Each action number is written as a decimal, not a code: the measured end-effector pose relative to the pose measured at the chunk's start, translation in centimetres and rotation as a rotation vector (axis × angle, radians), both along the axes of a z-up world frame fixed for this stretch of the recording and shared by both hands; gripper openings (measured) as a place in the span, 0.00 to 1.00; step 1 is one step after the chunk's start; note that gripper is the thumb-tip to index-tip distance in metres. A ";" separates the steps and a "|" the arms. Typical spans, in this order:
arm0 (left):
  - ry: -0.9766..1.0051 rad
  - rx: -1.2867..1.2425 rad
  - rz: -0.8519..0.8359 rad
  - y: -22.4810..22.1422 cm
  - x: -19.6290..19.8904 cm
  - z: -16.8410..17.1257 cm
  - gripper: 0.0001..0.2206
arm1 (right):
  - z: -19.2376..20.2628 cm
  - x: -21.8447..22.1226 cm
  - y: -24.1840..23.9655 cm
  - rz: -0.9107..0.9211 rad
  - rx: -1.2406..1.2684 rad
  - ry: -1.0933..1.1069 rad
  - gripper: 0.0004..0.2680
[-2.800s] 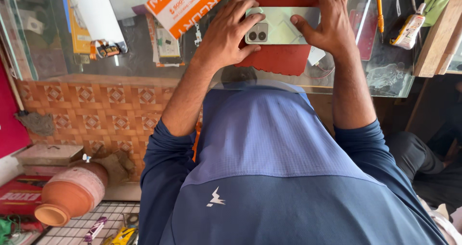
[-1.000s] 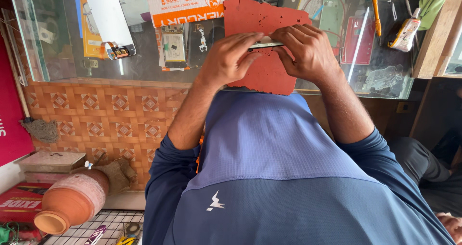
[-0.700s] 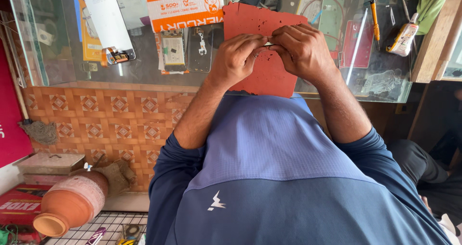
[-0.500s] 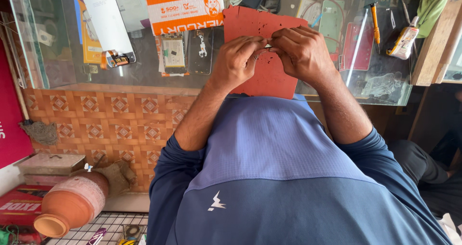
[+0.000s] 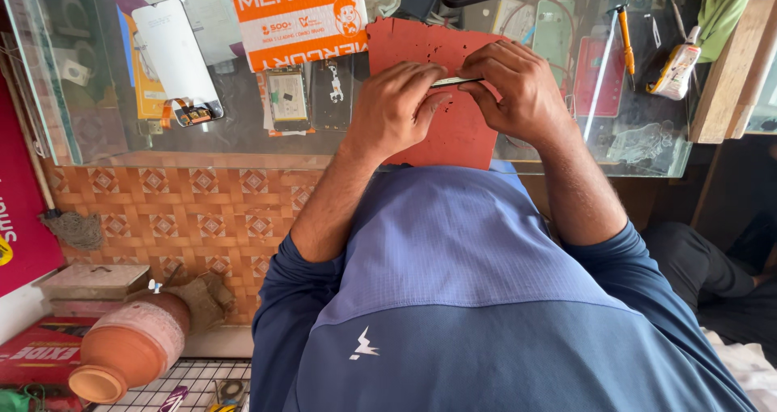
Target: The person disassembles a smartphone, removes the back cover, and uses a screwdriver to manipulate internal components. They then apply adhesive to the frame, wipe the back cover with a cloth, and reassemble the device by snapping the back cover into place.
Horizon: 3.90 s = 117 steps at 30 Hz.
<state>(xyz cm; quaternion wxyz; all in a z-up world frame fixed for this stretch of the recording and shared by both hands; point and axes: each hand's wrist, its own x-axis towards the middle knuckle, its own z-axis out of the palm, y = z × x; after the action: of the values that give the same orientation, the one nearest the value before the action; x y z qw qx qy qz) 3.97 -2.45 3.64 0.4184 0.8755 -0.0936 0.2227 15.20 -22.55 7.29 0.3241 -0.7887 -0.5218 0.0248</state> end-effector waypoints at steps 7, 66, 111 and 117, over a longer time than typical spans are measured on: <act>-0.045 0.071 0.037 -0.6 0.6 -0.3 0.07 | 0.0 0.1 0.2 0.021 -0.037 -0.029 0.05; 0.027 -0.426 -0.024 1.0 -1.2 1.8 0.15 | 1.9 -1.3 1.7 -0.040 0.369 0.318 0.07; 0.189 0.083 -0.013 0.6 -1.4 2.5 0.07 | 0.4 -1.5 -0.2 -0.097 0.108 0.321 0.08; 0.190 0.171 -0.005 -0.4 -0.9 1.4 0.09 | -0.7 -1.0 -0.5 -0.065 0.128 0.266 0.08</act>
<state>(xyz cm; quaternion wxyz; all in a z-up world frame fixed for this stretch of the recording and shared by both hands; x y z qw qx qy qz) 3.08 -2.89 5.03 0.3499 0.9249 -0.0745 0.1287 14.21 -23.00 6.59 0.4405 -0.7727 -0.4491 0.0854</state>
